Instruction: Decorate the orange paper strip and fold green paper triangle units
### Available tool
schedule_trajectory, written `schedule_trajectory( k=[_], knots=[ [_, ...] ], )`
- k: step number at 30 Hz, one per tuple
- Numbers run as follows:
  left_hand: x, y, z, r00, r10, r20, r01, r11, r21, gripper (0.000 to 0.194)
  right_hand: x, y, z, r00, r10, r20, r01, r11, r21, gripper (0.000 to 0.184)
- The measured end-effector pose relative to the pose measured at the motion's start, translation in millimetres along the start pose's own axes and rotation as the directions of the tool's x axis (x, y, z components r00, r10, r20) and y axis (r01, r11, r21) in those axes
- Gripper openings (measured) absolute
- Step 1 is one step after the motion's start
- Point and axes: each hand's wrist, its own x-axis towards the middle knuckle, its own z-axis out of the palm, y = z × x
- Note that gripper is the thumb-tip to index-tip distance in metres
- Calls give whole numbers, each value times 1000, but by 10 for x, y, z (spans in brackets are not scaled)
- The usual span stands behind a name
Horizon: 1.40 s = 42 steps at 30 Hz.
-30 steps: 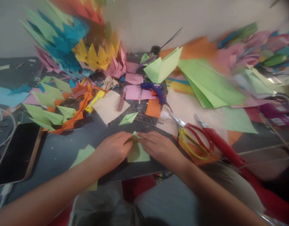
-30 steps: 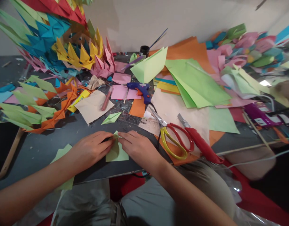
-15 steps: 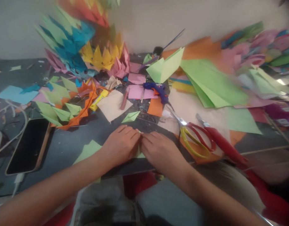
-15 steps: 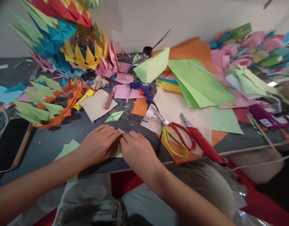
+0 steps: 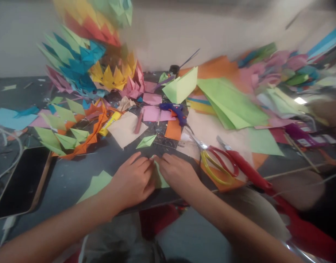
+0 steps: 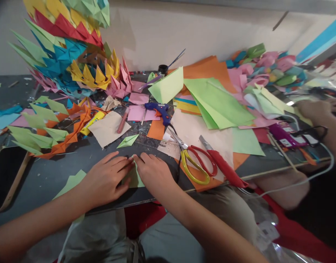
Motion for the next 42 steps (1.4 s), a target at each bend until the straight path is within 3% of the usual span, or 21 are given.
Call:
schedule_trajectory(
  k=[4,7,11,15,18,21,24,27,30,34,37,40,42],
  knots=[
    [-22,-168,-139,997,46,59,-37,989,-141,23,-17,-19,-38,999,41,-17,-41,999,-6,30],
    [-5,-255,-218,993,92,69,-79,981,-177,34,-20,2,-45,999,52,-17,-51,999,8,29],
    [34,-274,-199,995,93,-32,-97,978,-187,36,-32,62,-22,999,17,-28,-16,999,28,28],
    [59,-294,-66,994,-4,-108,-23,970,-244,20,-36,95,30,985,48,-166,-35,996,79,24],
    [61,-322,7,998,50,-39,-57,973,-221,21,-22,93,65,973,105,-206,-78,988,136,24],
    [52,-325,12,991,130,28,-123,976,-180,18,-16,101,64,975,116,-190,-83,981,173,22],
    [45,-299,-15,989,136,60,-129,986,-105,17,-35,131,8,984,102,-145,-61,964,259,23],
    [48,-262,-31,996,70,63,-63,993,-101,15,-72,163,-80,994,91,-58,-65,934,351,30],
    [58,-222,-30,994,-72,77,88,968,-235,12,-112,172,-135,994,112,16,-108,900,423,35],
    [69,-170,-37,950,-283,132,311,815,-490,15,-144,190,-109,984,179,6,-162,874,459,33],
    [76,-140,-58,915,-394,85,351,676,-648,16,-137,265,-76,965,250,-77,-176,838,516,26],
    [77,-119,-56,877,-480,6,334,600,-727,15,-111,365,-82,934,343,-99,-187,707,682,24],
    [71,-103,-32,871,-490,23,326,543,-774,16,-92,405,-102,927,370,-55,-186,583,791,21]
  ],
)
